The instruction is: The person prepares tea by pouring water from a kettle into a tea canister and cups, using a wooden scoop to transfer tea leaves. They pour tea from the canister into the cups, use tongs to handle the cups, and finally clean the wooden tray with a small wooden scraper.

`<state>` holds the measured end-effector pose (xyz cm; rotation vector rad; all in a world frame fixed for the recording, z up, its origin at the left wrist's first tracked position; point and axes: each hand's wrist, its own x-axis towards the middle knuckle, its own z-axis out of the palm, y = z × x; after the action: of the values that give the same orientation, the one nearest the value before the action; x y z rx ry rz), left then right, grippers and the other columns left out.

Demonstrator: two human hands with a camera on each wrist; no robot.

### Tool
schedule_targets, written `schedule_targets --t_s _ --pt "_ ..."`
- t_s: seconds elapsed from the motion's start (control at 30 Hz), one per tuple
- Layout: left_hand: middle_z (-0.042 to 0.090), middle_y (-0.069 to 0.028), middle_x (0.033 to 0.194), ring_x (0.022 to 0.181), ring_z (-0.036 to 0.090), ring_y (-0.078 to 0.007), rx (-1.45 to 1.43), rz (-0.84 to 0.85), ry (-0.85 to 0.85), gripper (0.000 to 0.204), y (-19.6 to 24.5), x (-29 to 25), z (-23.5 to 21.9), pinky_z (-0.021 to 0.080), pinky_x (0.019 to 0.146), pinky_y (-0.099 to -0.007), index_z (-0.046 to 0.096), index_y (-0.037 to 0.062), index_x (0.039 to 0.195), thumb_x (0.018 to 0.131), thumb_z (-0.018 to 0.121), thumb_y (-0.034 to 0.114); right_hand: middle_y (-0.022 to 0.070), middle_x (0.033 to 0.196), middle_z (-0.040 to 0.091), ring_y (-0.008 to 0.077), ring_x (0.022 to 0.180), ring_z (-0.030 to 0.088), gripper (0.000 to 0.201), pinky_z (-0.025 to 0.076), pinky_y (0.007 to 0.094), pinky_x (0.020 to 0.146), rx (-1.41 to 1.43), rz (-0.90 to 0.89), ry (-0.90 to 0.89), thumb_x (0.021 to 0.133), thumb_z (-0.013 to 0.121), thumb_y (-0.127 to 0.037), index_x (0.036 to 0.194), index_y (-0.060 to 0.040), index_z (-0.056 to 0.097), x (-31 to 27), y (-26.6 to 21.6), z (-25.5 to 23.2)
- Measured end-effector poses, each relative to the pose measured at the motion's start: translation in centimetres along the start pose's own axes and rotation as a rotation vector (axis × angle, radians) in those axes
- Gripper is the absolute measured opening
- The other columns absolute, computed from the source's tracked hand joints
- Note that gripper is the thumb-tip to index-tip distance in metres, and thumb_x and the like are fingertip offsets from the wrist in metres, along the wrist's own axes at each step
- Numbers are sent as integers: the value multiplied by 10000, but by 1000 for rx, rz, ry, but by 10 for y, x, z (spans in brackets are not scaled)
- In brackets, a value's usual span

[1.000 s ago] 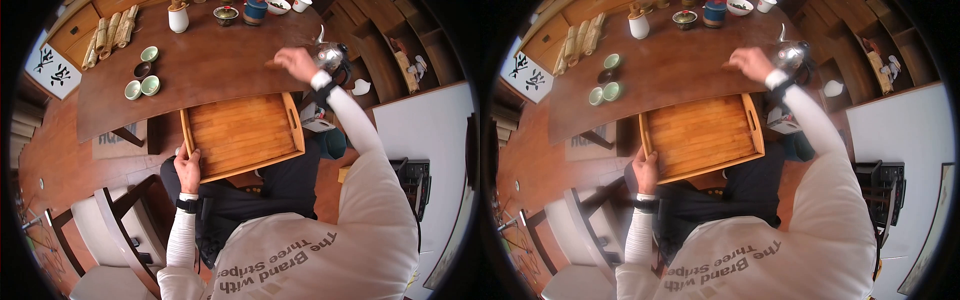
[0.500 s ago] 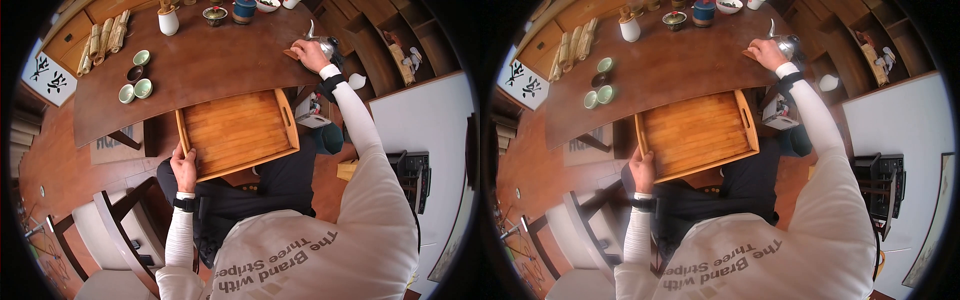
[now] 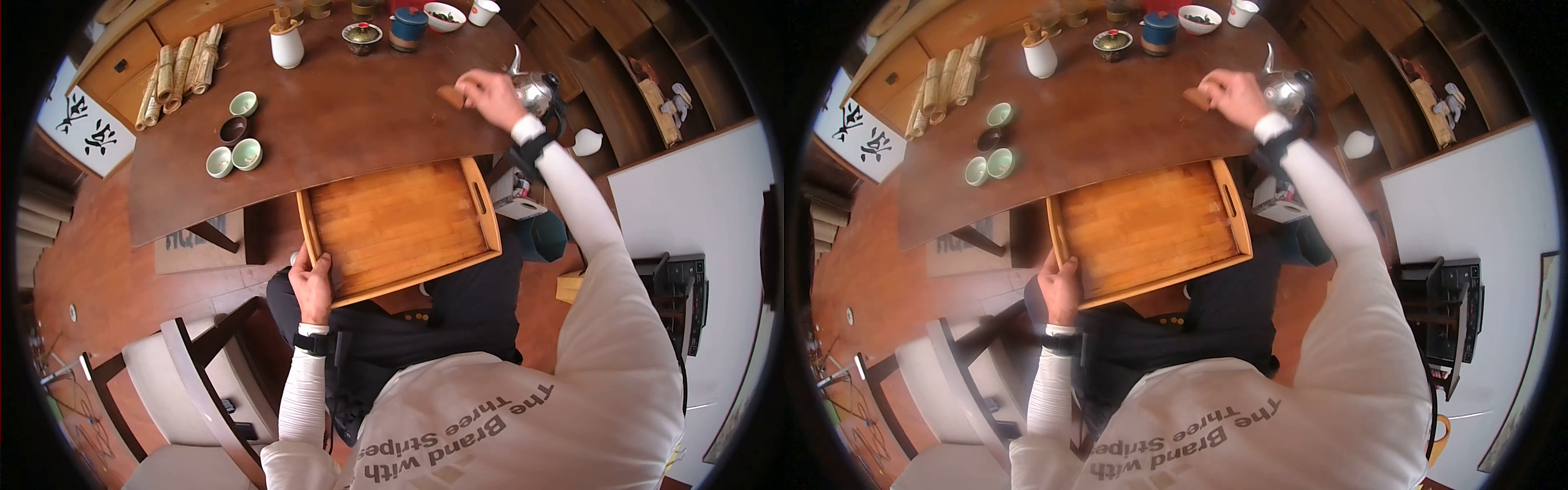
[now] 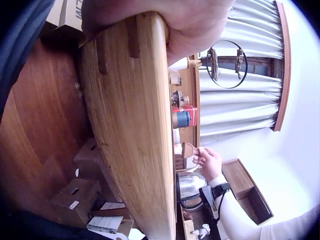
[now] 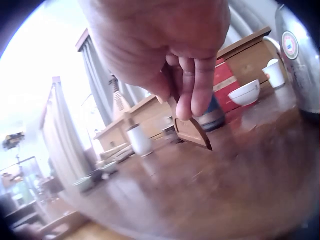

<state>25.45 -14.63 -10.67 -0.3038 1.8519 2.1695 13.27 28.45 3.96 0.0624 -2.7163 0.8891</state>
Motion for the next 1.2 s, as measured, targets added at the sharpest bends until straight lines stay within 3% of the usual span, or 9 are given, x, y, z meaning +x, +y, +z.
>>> schedule_targets --t_s 0.17,0.43,0.63,0.7,0.77,0.83,0.9,0.97,1.2 --pt "668 -27 1096 920 564 -95 3 -71 8 442 23 -10 -1 465 834 -237 584 -63 1384 944 595 -18 140 749 744 232 709 744 258 572 372 744 -221 254 95 936 676 -252 1007 -19 762 109 76 -14" --pt "669 -42 1128 968 570 -101 66 28 17 476 13 -2 -10 460 877 -238 556 -62 1417 947 603 -7 134 796 747 202 726 734 226 575 353 729 -300 216 50 952 674 -214 1013 -10 749 165 106 28" --pt "668 -42 1127 968 566 -98 81 21 14 475 17 -3 -7 459 875 -239 560 -62 1413 942 599 -13 126 747 688 186 625 688 172 538 330 602 -68 -168 -208 968 641 -161 968 3 692 39 -9 55" --pt "664 -33 1103 943 558 -91 55 16 10 469 11 -1 -8 457 852 -234 565 -61 1408 942 599 -14 155 816 689 333 739 689 169 567 408 675 -74 -612 -220 953 676 -184 864 -42 701 -24 -71 62" --pt "661 -24 1079 919 551 -83 34 5 4 463 9 -2 -12 455 828 -230 571 -59 1402 942 599 -15 144 850 698 330 737 688 131 579 407 678 -26 -683 -339 949 667 -156 901 -40 706 -81 -85 80" --pt "648 -4 1032 872 532 -72 36 -40 9 451 10 -1 -13 444 784 -223 580 -55 1392 943 602 -15 143 877 706 327 757 695 139 584 395 685 84 -433 -563 935 675 -163 930 -26 700 -116 -96 85" --pt "645 0 1021 864 530 -72 9 -53 17 447 16 -2 -14 443 777 -223 585 -55 1387 943 603 -15 163 844 710 336 763 706 141 570 390 663 57 -625 -398 944 682 -168 931 -28 690 -97 -93 82" --pt "643 5 1010 855 528 -72 -14 -70 21 443 17 -5 -14 442 770 -223 589 -55 1383 942 604 -16 103 780 706 190 656 710 149 554 318 615 220 -126 -354 969 666 -178 951 -33 699 -52 -104 56" --pt "660 -16 1062 903 548 -81 7 14 41 445 13 -2 -13 454 815 -230 589 -59 1383 940 608 -14 91 863 750 127 680 703 221 619 285 625 145 315 133 959 705 -162 1059 33 732 134 78 15"
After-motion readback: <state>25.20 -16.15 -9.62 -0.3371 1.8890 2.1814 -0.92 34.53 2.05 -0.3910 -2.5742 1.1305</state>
